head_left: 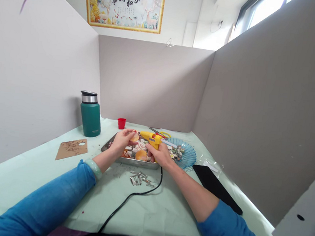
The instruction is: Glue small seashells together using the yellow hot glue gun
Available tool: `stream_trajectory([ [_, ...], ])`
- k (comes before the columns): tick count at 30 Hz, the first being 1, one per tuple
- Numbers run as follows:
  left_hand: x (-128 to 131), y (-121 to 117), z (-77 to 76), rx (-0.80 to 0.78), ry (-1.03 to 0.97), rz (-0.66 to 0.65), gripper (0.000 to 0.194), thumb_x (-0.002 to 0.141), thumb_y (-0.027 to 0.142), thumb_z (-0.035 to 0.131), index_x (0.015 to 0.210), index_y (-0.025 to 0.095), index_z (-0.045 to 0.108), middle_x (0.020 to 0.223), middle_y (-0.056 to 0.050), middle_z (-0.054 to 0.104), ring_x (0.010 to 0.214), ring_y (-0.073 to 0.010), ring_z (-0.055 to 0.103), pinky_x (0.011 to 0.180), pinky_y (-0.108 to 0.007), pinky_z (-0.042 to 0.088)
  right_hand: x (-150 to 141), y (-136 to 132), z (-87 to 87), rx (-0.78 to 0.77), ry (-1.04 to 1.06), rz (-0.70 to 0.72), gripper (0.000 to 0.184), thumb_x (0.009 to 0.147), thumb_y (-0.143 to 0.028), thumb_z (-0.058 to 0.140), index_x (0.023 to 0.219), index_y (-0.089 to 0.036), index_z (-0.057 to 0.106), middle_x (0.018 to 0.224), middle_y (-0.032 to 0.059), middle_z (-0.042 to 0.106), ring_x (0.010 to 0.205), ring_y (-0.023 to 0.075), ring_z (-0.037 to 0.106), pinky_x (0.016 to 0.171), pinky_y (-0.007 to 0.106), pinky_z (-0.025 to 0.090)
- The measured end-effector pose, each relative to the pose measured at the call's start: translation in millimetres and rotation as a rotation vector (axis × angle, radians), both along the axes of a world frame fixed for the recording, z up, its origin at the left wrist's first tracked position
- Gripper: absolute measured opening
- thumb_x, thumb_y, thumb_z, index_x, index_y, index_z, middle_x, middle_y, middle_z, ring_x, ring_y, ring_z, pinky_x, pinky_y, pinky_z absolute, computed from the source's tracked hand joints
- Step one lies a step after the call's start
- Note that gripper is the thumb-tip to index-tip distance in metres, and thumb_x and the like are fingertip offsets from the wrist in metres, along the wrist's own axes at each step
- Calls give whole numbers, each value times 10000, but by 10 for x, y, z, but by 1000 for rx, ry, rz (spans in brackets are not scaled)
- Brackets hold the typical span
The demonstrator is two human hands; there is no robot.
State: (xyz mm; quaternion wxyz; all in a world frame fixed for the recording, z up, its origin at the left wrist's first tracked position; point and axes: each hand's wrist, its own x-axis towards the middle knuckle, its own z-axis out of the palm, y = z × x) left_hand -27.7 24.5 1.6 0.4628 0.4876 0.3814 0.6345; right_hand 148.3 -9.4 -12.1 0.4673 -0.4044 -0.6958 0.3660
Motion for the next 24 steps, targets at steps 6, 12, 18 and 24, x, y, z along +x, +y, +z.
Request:
stream_trajectory([
  [6, -3, -2, -8, -4, 24, 6, 219, 727, 218, 680, 897, 104, 604, 862, -69, 627, 692, -144, 635, 608, -280, 575, -8, -24, 30, -18, 6, -8, 339, 785, -428, 550, 584, -156, 524, 461, -19, 524, 334, 77, 456, 369, 195, 362],
  [12, -3, 2, -13, 17, 25, 2, 230, 718, 229, 687, 894, 104, 608, 858, -70, 631, 714, -152, 636, 621, -292, 578, -1, -1, 1, 10, 2, -10, 357, 785, -449, 542, 583, -155, 526, 484, -13, 540, 337, 73, 452, 373, 198, 365],
  [18, 2, -8, -15, 44, 42, 34, 251, 692, 246, 706, 883, 113, 611, 875, -70, 634, 715, -153, 627, 605, -292, 576, 1, 3, -8, 7, -2, -3, 358, 787, -454, 539, 591, -154, 529, 495, -8, 544, 343, 77, 459, 371, 198, 368],
  [24, 8, -3, -17, 57, 51, 45, 257, 670, 251, 718, 869, 120, 623, 862, -63, 636, 718, -163, 625, 611, -307, 572, -6, 11, -15, 1, 13, -14, 339, 783, -452, 547, 614, -159, 526, 490, -14, 539, 343, 77, 457, 360, 192, 356],
])
